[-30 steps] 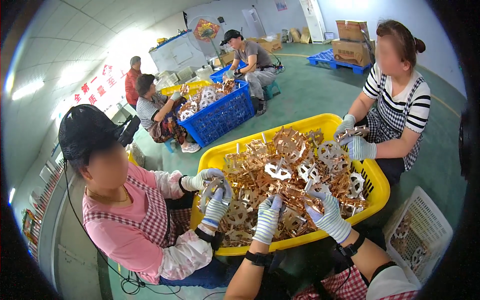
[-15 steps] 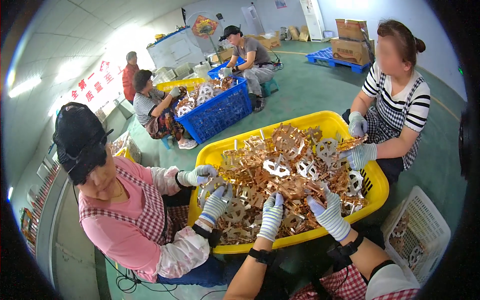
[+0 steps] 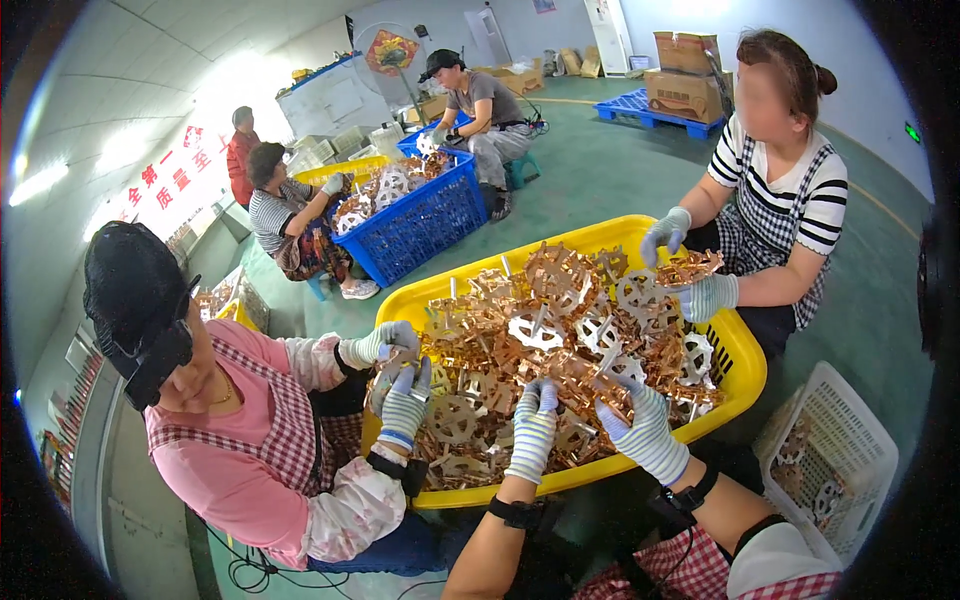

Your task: Sorting and inspecting metal stamped parts from a large yellow bin on a factory floor.

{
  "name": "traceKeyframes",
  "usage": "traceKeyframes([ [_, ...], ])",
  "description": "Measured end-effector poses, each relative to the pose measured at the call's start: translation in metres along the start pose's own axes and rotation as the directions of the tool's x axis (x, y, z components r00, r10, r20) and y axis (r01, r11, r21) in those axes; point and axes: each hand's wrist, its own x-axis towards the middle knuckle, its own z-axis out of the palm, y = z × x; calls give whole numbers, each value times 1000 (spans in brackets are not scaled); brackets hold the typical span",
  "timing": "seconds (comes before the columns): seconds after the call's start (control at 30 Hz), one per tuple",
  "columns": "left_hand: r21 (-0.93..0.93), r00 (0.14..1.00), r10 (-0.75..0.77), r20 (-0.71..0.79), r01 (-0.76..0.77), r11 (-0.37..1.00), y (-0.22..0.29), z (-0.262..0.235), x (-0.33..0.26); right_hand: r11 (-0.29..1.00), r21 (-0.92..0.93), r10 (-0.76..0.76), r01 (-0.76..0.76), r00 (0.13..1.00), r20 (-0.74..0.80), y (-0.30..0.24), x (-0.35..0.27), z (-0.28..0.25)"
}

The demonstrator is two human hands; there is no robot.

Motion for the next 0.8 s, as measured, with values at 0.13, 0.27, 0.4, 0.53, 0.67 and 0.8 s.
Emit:
traceKeyframes([
  [0.13, -230, 960, -246, 134, 271, 935, -1, -4, -6, 970, 215, 92, -117, 988, 125, -15, 1, -4],
  [0.27, -308, 914, -282, 291, 368, 877, 13, -5, -14, 968, 128, 185, -214, 961, 208, -9, 13, -10],
  [0.4, -85, 993, 23, 115, -13, 996, 11, 6, -14, 949, 160, 255, -273, 959, 126, -4, 12, -13],
  [0.53, -248, 975, -128, 179, 171, 954, 22, 5, -15, 984, 88, 157, -158, 987, 21, 5, 10, -6],
  [0.67, -342, 960, -163, 229, 236, 910, 32, 5, -23, 957, -290, 1, 19, 998, 70, 20, 15, -7],
  [0.8, -134, 993, 112, -25, -114, 984, 14, -13, -2, 872, 224, 449, -434, 893, -17, 73, 12, -13],
])
